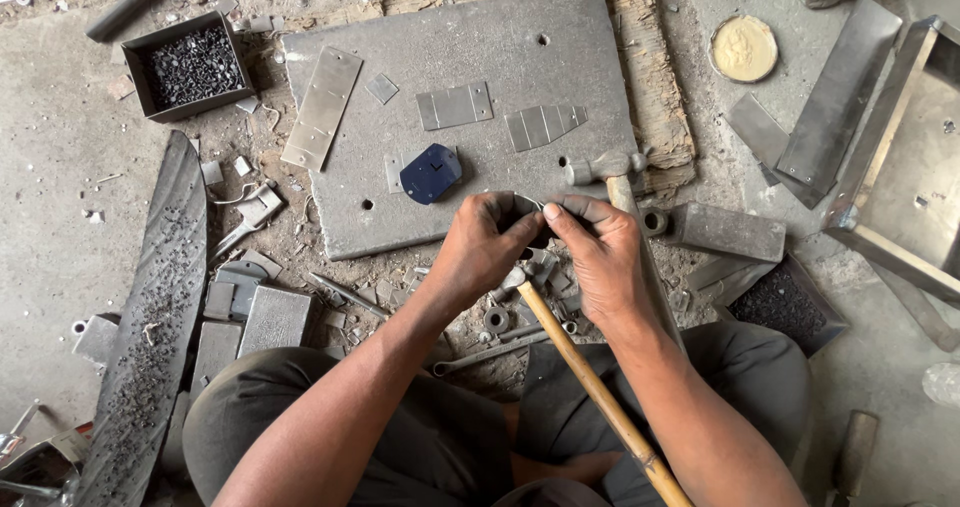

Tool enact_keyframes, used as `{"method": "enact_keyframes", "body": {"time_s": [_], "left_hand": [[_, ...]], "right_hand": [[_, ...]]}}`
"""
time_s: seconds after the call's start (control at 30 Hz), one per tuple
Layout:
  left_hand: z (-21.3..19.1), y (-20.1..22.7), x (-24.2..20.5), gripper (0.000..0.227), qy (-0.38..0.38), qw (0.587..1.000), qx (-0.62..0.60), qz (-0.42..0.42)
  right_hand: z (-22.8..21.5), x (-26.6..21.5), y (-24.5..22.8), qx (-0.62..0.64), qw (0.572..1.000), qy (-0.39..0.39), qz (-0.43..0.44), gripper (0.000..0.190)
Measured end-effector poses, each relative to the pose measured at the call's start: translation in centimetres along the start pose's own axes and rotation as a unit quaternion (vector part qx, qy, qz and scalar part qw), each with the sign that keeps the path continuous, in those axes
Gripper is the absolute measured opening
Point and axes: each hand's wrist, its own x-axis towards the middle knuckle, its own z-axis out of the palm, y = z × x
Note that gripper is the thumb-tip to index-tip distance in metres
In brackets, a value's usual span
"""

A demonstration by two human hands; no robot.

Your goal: The person sits on the floor and uses a hammer and a metal punch to shape and mark small metal pieces on a workbench. They repeatedly position the punch on the metal and strike it with the hammer, then move the pieces aside or into a tray.

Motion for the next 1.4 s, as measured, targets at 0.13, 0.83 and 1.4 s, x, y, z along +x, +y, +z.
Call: {"method": "enact_keyframes", "body": {"time_s": [0.13,0.83,1.4], "left_hand": [[0.1,-0.1,0.0,0.022,-0.004,0.999,-0.038,0.012],[-1.0,-0.2,0.9,0.023,0.065,0.982,-0.176,-0.028],[-0.7,0.6,-0.2,0.025,0.034,0.993,0.052,0.096]], "right_hand": [[-0.2,0.1,0.1,-0.003,1.0,-0.003,-0.007,0.01],[-0.2,0.6,-2.5,0.176,0.984,0.009,-0.013,0.02],[-0.9,0.2,-0.9,0.063,0.997,-0.009,-0.033,0.03]]}}
